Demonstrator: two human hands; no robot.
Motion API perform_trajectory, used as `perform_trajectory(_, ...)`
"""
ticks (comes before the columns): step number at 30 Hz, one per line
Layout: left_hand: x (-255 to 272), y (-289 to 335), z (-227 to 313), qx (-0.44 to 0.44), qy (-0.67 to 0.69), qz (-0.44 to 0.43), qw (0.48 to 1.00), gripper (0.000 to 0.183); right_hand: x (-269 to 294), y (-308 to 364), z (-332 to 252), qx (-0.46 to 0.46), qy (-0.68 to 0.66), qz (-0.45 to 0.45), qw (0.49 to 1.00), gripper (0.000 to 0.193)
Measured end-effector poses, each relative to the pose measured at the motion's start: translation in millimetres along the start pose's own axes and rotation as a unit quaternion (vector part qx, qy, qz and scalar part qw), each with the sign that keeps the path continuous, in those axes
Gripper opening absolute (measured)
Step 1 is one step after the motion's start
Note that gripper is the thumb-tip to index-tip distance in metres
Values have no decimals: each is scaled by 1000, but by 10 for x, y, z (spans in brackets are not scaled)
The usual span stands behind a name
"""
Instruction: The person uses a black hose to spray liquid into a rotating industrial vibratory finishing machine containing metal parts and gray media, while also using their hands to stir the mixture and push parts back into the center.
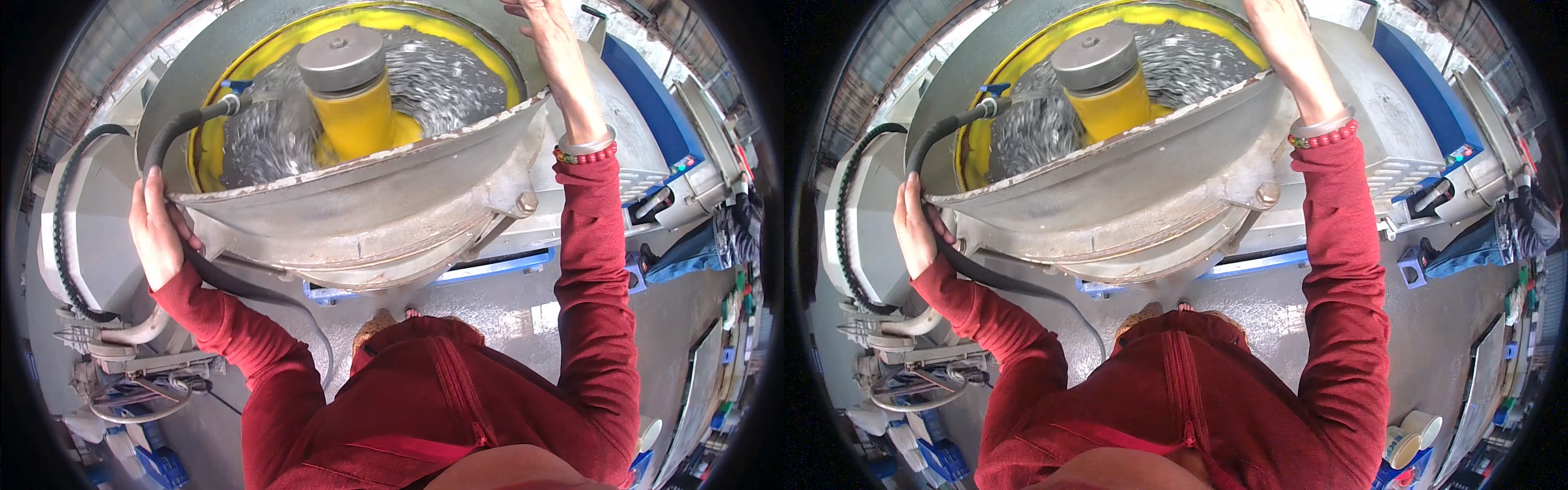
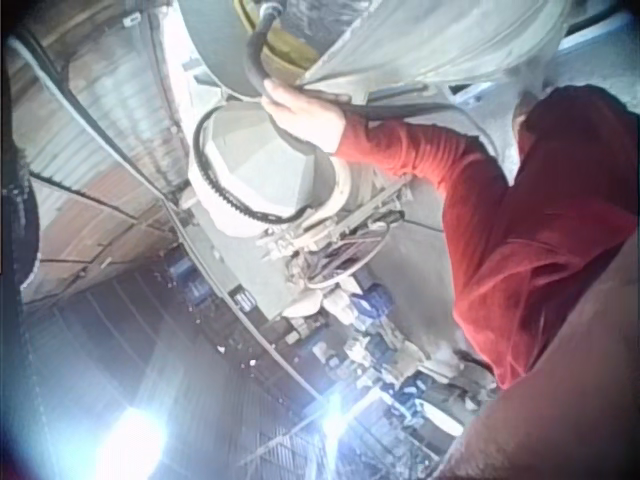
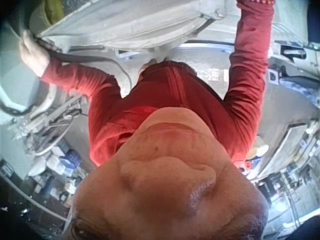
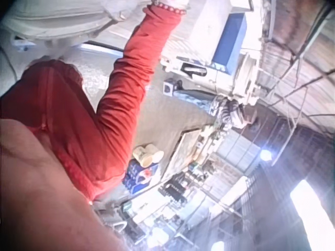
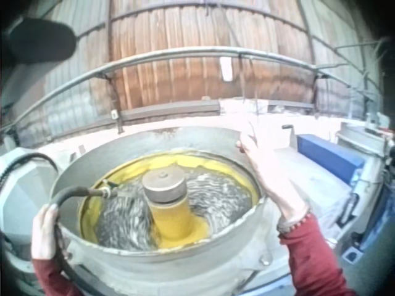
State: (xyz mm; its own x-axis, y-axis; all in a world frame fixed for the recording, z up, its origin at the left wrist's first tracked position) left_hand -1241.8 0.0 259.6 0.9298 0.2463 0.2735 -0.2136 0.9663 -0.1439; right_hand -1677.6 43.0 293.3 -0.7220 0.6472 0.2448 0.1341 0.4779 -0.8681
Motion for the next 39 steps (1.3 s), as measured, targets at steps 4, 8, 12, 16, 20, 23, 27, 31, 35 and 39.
perform_trajectory(4,5,-17,-19,7,-6,6,1000,33,-12,6,1,3,-33,14,999,59)
perform_trajectory(8,-11,-5,-9,9,-9,6,1000,34,9,23,31,-5,-31,12,999,60)
perform_trajectory(12,-5,-38,-20,-3,-21,7,1000,34,45,33,102,-41,-30,4,999,61)
perform_trajectory(16,70,-50,-85,21,-21,19,999,34,-27,109,44,-95,-80,33,992,60)
perform_trajectory(20,178,3,-89,53,-25,61,996,34,-9,-85,282,-100,8,-29,995,67)
perform_trajectory(23,11,-40,-30,-5,-52,-7,999,36,226,-6,158,-107,38,-6,993,68)
perform_trajectory(27,30,-18,-28,21,-43,3,999,32,80,-31,100,-122,37,-18,992,66)
perform_trajectory(31,56,-24,-40,30,-30,1,999,33,38,-48,126,-125,41,-26,991,66)
perform_trajectory(35,69,-25,-43,22,-28,-5,999,33,42,-45,129,-111,36,-38,992,68)
perform_trajectory(39,37,6,-11,19,-8,-19,1000,33,87,-16,215,-107,57,-66,990,69)
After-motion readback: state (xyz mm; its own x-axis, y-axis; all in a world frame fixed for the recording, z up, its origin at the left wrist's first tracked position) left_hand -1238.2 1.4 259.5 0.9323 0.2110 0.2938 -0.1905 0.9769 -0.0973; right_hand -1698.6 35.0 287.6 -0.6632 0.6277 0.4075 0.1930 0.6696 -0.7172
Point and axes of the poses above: each hand's wrist, its own y-axis away from the middle knuckle, its own x-axis out of the back of the hand, z = x × y, the point moved 5 cm from there along -y, towards the middle knuckle, and after that the axes turned 14 degrees about x, right-handed, at the moved point
